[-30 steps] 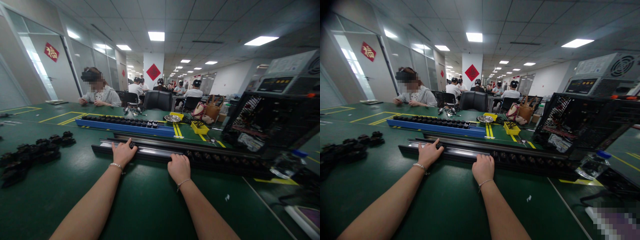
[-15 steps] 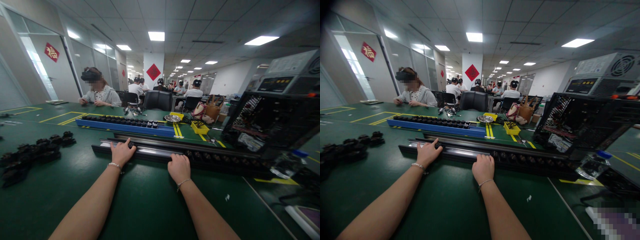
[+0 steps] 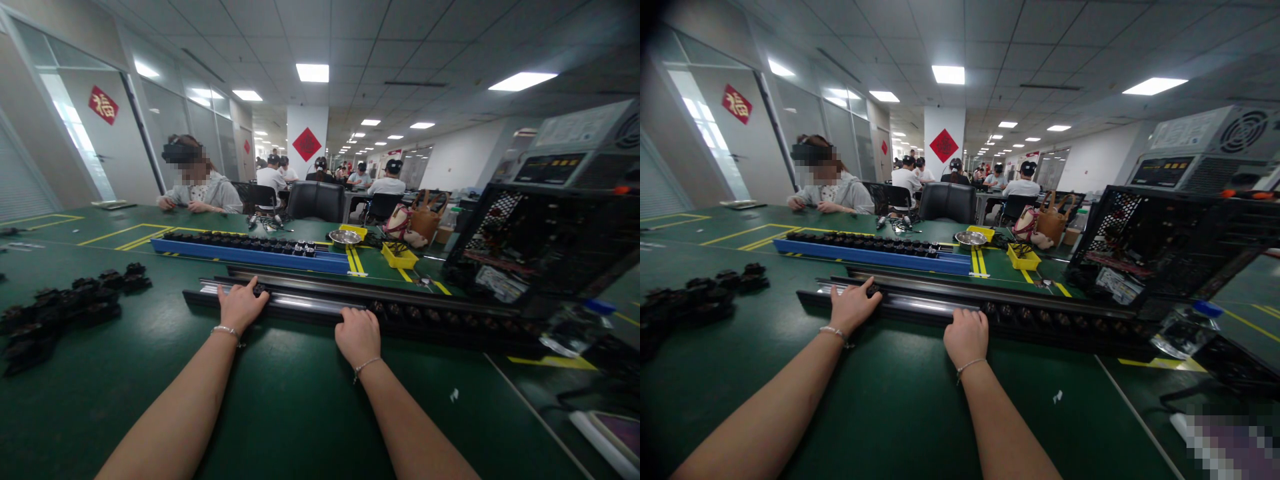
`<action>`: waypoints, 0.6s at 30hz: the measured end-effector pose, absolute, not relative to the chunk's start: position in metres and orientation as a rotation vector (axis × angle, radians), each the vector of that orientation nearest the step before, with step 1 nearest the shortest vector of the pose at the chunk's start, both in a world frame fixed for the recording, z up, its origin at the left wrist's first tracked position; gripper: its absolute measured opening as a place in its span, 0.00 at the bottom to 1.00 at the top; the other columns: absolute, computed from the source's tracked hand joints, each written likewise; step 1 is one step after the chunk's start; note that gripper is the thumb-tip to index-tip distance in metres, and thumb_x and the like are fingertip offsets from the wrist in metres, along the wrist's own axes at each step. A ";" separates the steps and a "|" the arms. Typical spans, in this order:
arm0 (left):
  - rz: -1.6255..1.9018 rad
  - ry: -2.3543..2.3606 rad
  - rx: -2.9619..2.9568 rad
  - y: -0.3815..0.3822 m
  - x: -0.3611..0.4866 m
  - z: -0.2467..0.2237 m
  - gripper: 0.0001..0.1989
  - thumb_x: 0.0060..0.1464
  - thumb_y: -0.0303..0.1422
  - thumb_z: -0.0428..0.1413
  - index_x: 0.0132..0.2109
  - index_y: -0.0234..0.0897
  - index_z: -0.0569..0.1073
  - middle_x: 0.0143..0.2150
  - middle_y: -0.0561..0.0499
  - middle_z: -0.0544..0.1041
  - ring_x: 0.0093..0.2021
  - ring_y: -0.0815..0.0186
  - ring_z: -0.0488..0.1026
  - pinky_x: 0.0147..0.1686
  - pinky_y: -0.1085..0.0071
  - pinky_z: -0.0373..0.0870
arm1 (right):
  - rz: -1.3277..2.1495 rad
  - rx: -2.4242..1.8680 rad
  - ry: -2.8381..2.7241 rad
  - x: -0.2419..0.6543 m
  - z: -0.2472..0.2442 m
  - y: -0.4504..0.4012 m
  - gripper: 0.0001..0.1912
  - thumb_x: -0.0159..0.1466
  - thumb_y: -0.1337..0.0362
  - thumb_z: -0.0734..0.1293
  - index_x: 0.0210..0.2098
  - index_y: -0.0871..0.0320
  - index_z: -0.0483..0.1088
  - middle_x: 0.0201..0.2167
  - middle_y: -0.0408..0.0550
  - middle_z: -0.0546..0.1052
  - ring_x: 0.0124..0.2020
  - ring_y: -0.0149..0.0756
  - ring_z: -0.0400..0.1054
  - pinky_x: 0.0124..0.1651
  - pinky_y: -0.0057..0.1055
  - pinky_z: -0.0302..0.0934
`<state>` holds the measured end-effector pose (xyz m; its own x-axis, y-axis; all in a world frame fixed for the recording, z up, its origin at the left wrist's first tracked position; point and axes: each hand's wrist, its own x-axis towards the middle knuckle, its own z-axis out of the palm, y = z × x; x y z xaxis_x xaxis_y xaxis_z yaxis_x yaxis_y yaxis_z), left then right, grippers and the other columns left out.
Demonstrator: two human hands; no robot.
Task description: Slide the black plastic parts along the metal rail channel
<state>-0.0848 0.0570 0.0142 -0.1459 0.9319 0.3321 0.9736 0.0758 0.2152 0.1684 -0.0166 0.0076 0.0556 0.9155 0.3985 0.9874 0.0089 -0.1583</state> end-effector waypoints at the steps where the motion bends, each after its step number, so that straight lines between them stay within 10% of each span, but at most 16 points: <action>1: -0.592 -2.220 -1.977 0.057 -0.085 0.014 0.30 0.52 0.46 0.42 0.58 0.38 0.65 0.45 0.39 0.76 0.52 0.53 0.67 0.59 0.44 0.36 | -0.255 -1.953 -1.903 0.168 0.007 -0.016 0.11 0.56 0.70 0.58 0.34 0.57 0.71 0.34 0.48 0.75 0.40 0.36 0.65 0.54 0.35 0.42; 18: -0.607 -2.245 -1.973 0.058 -0.086 0.015 0.31 0.51 0.46 0.42 0.58 0.38 0.66 0.45 0.40 0.76 0.53 0.52 0.66 0.59 0.44 0.35 | -0.260 -1.953 -1.907 0.168 0.009 -0.017 0.11 0.56 0.70 0.58 0.34 0.56 0.71 0.33 0.46 0.75 0.39 0.36 0.65 0.53 0.34 0.43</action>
